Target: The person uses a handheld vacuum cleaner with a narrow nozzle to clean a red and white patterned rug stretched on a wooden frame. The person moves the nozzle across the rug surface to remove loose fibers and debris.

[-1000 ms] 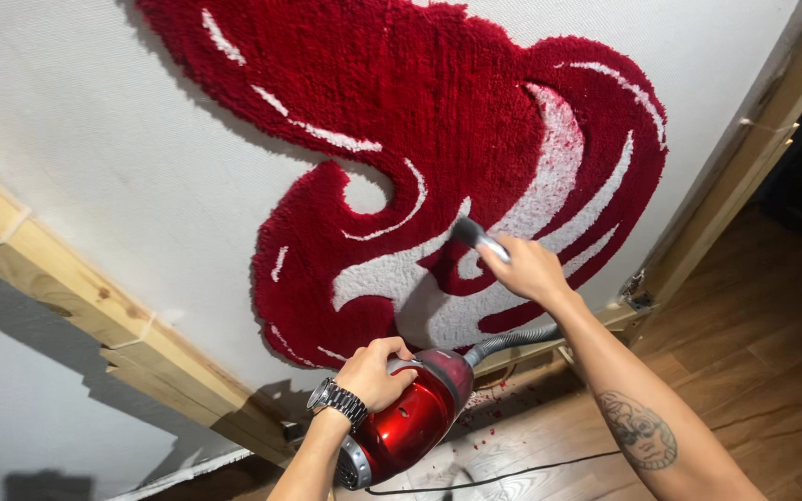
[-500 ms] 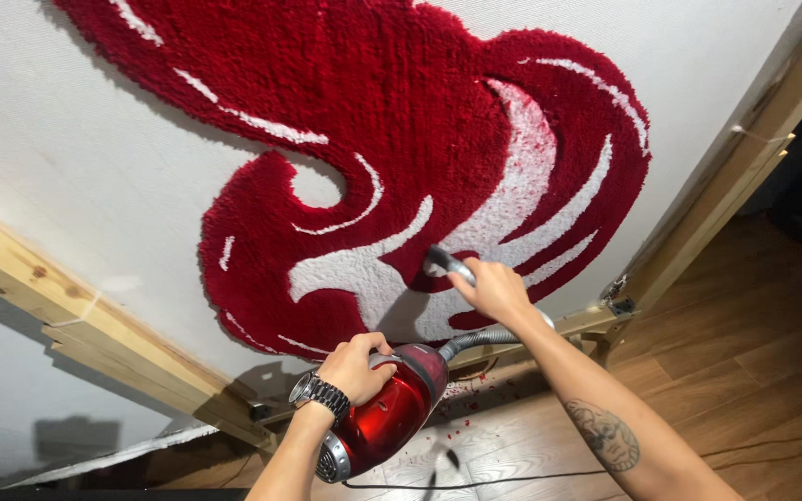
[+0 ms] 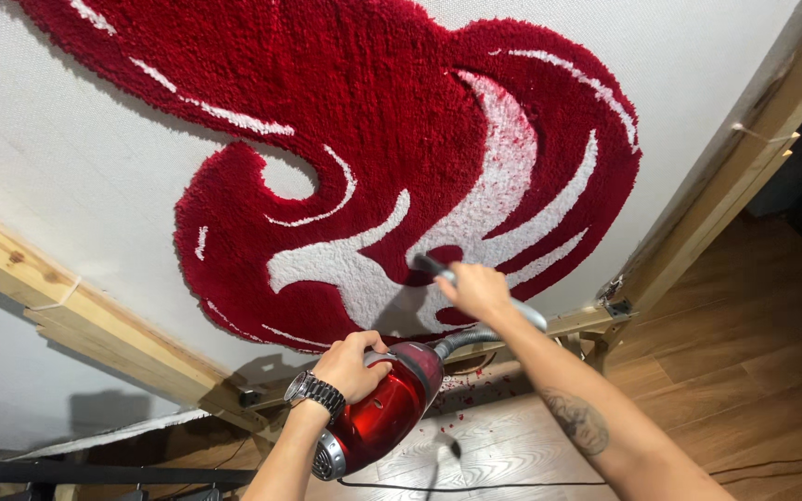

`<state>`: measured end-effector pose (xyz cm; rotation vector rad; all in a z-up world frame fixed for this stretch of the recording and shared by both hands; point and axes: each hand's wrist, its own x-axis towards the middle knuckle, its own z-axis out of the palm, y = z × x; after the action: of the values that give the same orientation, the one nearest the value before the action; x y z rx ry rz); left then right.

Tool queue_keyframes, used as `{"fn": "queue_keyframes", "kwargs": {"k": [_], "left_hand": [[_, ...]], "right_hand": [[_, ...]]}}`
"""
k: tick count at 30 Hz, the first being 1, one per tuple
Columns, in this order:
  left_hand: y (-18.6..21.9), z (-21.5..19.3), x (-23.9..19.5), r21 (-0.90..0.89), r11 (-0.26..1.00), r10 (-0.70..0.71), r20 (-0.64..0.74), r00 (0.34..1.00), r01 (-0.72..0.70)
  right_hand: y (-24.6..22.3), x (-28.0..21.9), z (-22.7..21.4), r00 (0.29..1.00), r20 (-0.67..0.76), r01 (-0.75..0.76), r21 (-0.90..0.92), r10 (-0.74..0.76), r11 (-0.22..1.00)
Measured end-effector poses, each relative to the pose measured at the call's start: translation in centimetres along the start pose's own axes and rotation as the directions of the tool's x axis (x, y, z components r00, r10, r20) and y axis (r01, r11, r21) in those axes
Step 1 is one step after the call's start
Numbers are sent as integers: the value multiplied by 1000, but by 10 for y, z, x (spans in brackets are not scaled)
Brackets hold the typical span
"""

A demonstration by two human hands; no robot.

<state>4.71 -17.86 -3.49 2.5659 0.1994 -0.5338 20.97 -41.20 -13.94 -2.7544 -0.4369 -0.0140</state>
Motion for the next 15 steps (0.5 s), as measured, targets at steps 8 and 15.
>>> {"fn": "queue_keyframes", "kwargs": {"k": [8, 15], "left_hand": [[0, 8, 8, -13, 1000, -18, 7, 1000, 19], [-5, 26, 11, 11, 998, -60, 35, 998, 60]], "right_hand": [[113, -28, 27, 955, -40, -292, 56, 294, 955], [95, -16, 44, 927, -40, -357, 208, 373, 911]]}}
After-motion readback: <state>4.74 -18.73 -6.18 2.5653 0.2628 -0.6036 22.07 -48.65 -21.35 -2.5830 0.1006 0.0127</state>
